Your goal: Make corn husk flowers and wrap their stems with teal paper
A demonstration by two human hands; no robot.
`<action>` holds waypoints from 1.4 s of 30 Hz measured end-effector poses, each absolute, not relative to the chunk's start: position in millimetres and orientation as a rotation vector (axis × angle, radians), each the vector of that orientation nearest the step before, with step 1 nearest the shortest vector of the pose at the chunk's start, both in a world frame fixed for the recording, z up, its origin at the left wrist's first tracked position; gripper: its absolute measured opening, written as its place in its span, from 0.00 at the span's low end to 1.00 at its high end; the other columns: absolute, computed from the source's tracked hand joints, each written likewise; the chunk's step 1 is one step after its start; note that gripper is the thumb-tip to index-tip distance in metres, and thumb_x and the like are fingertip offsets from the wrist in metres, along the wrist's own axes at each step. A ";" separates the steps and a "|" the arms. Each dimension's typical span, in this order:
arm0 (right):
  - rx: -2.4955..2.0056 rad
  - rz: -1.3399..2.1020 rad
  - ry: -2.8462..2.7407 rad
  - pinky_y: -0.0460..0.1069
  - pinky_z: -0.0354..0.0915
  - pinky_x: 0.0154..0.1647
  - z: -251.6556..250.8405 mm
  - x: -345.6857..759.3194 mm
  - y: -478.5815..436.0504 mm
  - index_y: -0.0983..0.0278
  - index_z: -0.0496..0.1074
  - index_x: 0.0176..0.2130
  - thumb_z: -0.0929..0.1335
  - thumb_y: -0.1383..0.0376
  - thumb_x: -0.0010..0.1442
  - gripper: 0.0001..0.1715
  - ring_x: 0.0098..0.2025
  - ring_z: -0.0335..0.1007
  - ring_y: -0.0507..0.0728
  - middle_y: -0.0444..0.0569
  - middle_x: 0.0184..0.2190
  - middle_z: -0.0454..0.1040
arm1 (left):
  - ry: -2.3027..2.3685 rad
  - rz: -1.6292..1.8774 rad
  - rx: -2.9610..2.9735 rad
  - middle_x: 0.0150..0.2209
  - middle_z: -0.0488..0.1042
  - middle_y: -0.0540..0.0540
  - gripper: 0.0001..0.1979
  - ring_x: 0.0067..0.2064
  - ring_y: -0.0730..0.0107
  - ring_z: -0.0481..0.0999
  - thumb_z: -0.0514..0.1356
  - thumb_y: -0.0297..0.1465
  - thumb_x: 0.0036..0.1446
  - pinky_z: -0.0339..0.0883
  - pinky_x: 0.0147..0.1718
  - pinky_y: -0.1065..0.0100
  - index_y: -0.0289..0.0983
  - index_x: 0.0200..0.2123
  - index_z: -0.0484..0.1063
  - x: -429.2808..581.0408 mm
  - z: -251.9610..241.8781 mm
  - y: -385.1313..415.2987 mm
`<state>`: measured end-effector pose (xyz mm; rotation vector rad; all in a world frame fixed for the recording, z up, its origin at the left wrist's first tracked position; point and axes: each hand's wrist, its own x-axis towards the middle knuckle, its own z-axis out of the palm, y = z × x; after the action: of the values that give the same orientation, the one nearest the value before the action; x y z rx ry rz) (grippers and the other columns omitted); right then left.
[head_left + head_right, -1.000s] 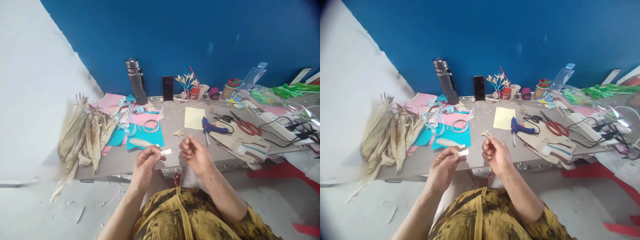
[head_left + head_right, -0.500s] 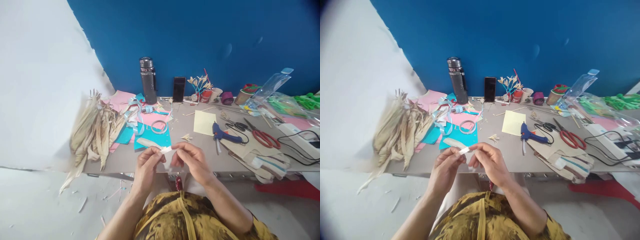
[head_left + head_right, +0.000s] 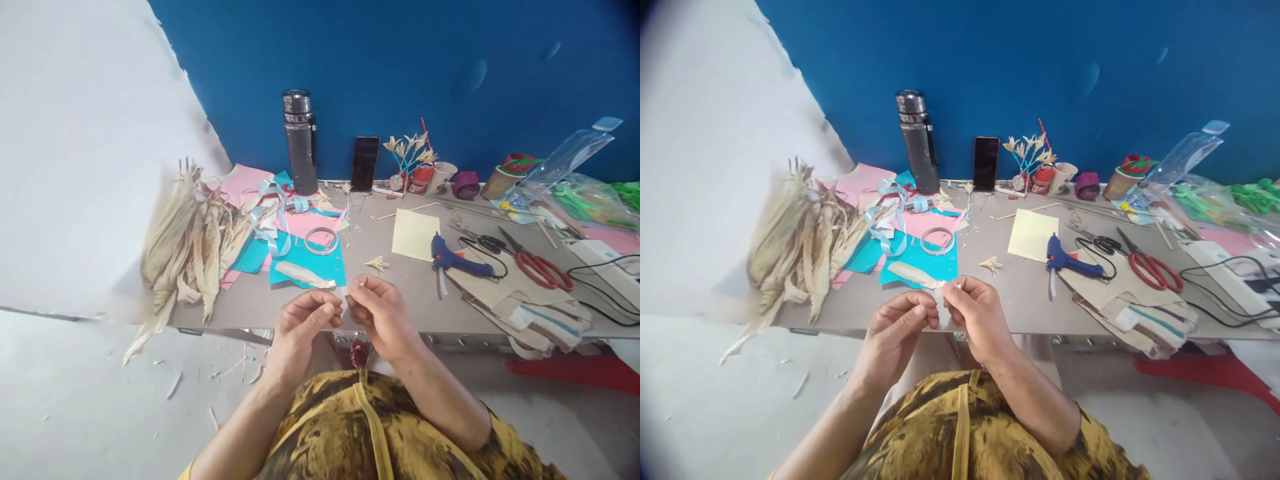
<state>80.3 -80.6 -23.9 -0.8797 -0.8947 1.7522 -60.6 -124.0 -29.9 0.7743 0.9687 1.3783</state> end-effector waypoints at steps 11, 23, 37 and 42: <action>-0.859 1.675 -0.987 0.44 0.52 0.22 -28.4 76.3 -95.1 0.63 0.71 0.27 0.75 0.58 0.56 0.15 0.19 0.53 0.45 0.38 0.19 0.67 | 1.009 1.440 0.909 0.30 0.77 0.49 0.04 0.34 0.71 0.74 0.68 0.31 0.56 0.67 0.39 0.68 0.37 0.32 0.78 -55.3 -40.7 -129.6; -0.940 1.660 -1.019 0.44 0.47 0.19 -28.9 75.1 -93.1 0.64 0.71 0.27 0.74 0.57 0.56 0.15 0.19 0.51 0.45 0.41 0.20 0.70 | 1.114 1.508 1.022 0.30 0.75 0.48 0.05 0.34 0.70 0.75 0.68 0.31 0.55 0.69 0.38 0.69 0.36 0.30 0.77 -53.6 -37.3 -128.3; -1.011 1.653 -1.028 0.44 0.47 0.19 -26.3 73.8 -93.0 0.63 0.69 0.26 0.74 0.56 0.54 0.16 0.18 0.50 0.46 0.40 0.18 0.69 | 1.252 1.525 1.121 0.28 0.75 0.47 0.07 0.33 0.68 0.74 0.68 0.31 0.55 0.69 0.36 0.68 0.36 0.27 0.76 -50.9 -34.9 -126.9; -1.012 1.639 -1.016 0.45 0.48 0.19 -26.3 73.7 -92.5 0.63 0.69 0.26 0.74 0.56 0.54 0.16 0.19 0.51 0.46 0.41 0.19 0.70 | 1.264 1.526 1.182 0.29 0.75 0.47 0.05 0.33 0.67 0.74 0.67 0.31 0.56 0.69 0.37 0.66 0.37 0.29 0.77 -51.2 -34.7 -125.9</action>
<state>73.7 -92.5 -26.3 -1.0115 -1.0158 1.6392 -51.2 -125.9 -34.7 1.1823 1.2636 1.5265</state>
